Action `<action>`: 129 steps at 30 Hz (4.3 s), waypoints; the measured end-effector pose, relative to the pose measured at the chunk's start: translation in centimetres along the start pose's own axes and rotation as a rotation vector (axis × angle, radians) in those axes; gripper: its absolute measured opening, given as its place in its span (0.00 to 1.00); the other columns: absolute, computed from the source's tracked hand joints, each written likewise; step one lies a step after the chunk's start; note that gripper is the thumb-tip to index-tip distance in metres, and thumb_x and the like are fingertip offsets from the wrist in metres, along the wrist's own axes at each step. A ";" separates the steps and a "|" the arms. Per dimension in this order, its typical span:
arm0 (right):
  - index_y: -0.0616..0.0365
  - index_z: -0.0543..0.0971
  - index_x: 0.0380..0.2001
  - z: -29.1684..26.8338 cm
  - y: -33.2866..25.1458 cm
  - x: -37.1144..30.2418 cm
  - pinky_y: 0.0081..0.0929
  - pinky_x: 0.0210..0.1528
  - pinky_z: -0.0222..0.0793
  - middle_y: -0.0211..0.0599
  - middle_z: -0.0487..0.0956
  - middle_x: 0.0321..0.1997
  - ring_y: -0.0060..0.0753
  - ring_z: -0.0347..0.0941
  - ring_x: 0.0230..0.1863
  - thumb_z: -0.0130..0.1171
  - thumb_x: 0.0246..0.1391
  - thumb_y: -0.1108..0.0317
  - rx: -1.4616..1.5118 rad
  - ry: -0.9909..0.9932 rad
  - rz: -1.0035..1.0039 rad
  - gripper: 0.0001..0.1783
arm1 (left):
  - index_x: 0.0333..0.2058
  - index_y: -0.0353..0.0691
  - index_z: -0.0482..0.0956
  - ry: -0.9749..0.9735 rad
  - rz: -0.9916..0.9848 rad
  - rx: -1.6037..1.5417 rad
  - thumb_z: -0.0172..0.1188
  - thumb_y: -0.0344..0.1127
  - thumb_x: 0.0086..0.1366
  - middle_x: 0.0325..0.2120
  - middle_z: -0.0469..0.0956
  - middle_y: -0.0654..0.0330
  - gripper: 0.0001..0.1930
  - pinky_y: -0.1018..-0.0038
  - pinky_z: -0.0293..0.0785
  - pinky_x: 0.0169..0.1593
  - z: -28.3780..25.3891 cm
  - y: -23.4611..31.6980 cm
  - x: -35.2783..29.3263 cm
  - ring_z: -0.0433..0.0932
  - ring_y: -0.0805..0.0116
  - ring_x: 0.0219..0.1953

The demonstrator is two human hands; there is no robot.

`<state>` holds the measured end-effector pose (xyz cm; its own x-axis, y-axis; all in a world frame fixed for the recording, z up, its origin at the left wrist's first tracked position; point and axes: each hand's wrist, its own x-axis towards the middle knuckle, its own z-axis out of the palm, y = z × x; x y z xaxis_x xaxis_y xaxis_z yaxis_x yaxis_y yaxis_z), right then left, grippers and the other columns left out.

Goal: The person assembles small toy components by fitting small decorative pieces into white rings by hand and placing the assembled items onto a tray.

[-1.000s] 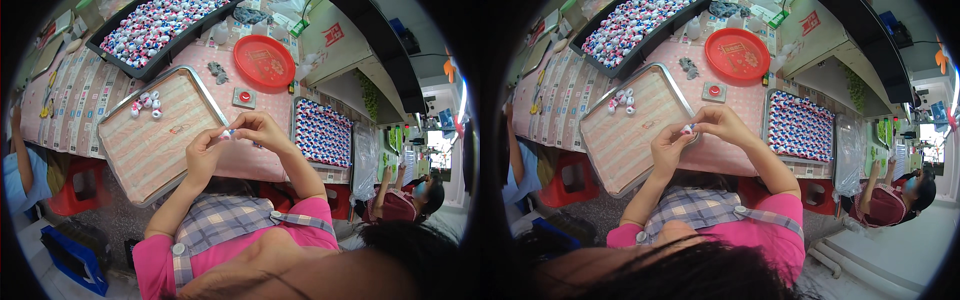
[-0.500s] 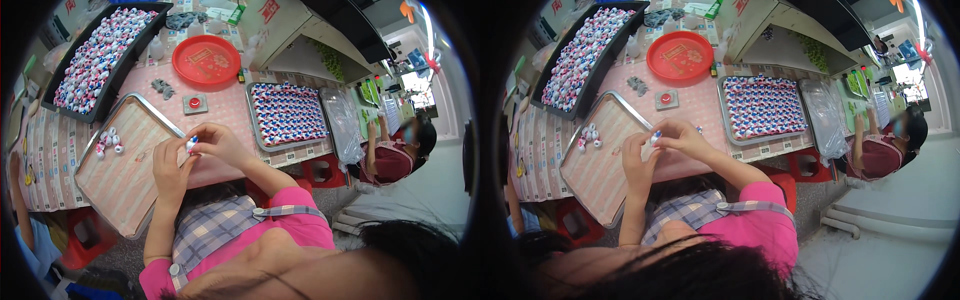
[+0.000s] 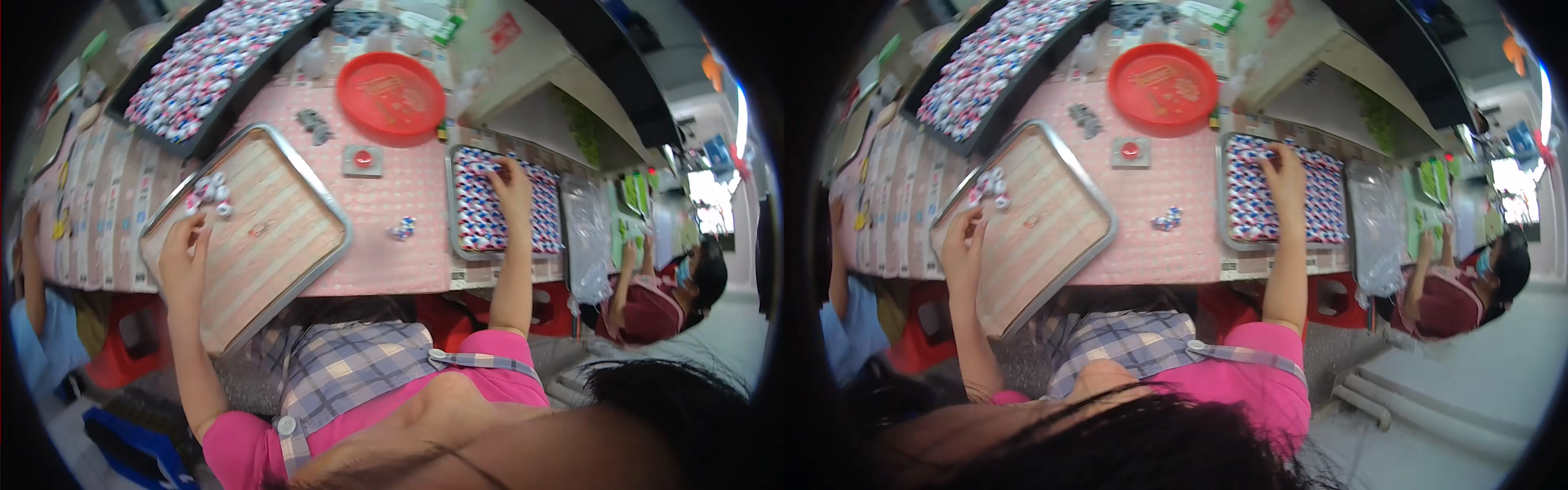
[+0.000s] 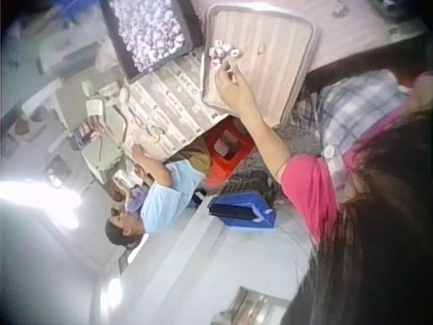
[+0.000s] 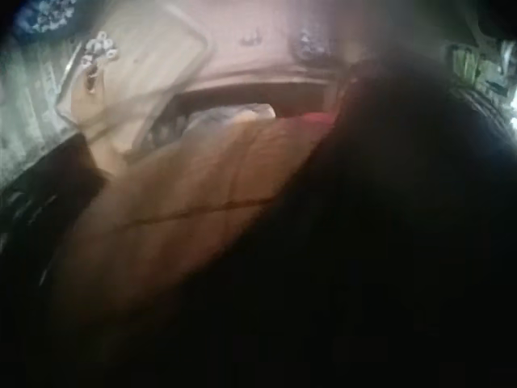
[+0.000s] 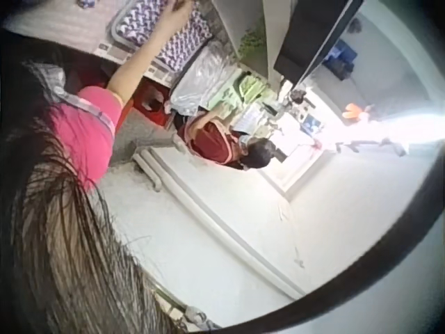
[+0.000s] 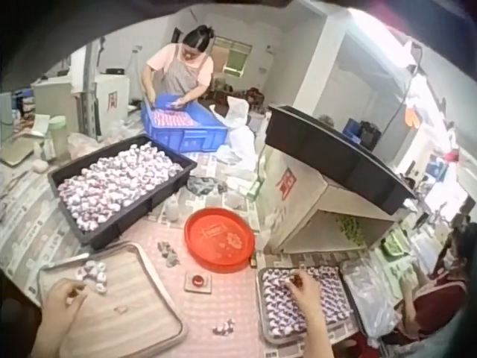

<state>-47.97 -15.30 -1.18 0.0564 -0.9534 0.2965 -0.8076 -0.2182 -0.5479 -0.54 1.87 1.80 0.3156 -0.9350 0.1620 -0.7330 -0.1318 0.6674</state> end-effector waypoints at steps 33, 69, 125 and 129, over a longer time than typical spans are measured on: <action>0.63 0.76 0.35 4.9 -17.1 -5.1 0.18 0.39 0.68 0.33 0.75 0.34 0.22 0.71 0.36 0.58 0.44 0.78 0.671 -0.690 -0.153 0.11 | 0.30 0.36 0.73 -0.157 0.181 -0.574 0.59 0.29 0.52 0.29 0.71 0.59 0.06 0.76 0.69 0.29 9.9 9.7 -3.0 0.71 0.68 0.30; 0.58 0.76 0.25 9.4 -15.2 2.8 0.36 0.37 0.65 0.39 0.73 0.26 0.41 0.70 0.35 0.54 0.42 0.72 -0.130 -0.400 -0.544 0.04 | 0.42 0.34 0.72 -0.298 -0.250 -1.194 0.53 0.27 0.58 0.33 0.73 0.65 0.12 0.85 0.66 0.36 10.1 8.0 -2.8 0.69 0.83 0.30; 0.62 0.77 0.31 5.4 -16.2 -4.8 0.18 0.34 0.67 0.31 0.77 0.28 0.19 0.72 0.30 0.61 0.45 0.69 0.892 -0.829 -0.250 0.10 | 0.39 0.29 0.72 -0.356 -0.133 -1.011 0.59 0.24 0.54 0.31 0.76 0.60 0.12 0.85 0.69 0.37 11.1 9.3 -3.6 0.74 0.78 0.32; 0.62 0.77 0.31 5.4 -16.1 -4.9 0.18 0.34 0.67 0.31 0.76 0.28 0.19 0.72 0.30 0.61 0.45 0.69 0.924 -0.818 -0.237 0.10 | 0.39 0.29 0.72 -0.354 -0.130 -1.009 0.59 0.24 0.55 0.31 0.76 0.60 0.13 0.85 0.69 0.37 11.2 9.4 -3.6 0.74 0.78 0.32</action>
<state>-32.09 -8.22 1.90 0.7573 -0.6491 0.0727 -0.0340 -0.1502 -0.9881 -15.35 0.32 -0.69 0.0444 -0.9969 -0.0653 0.1800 -0.0563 0.9821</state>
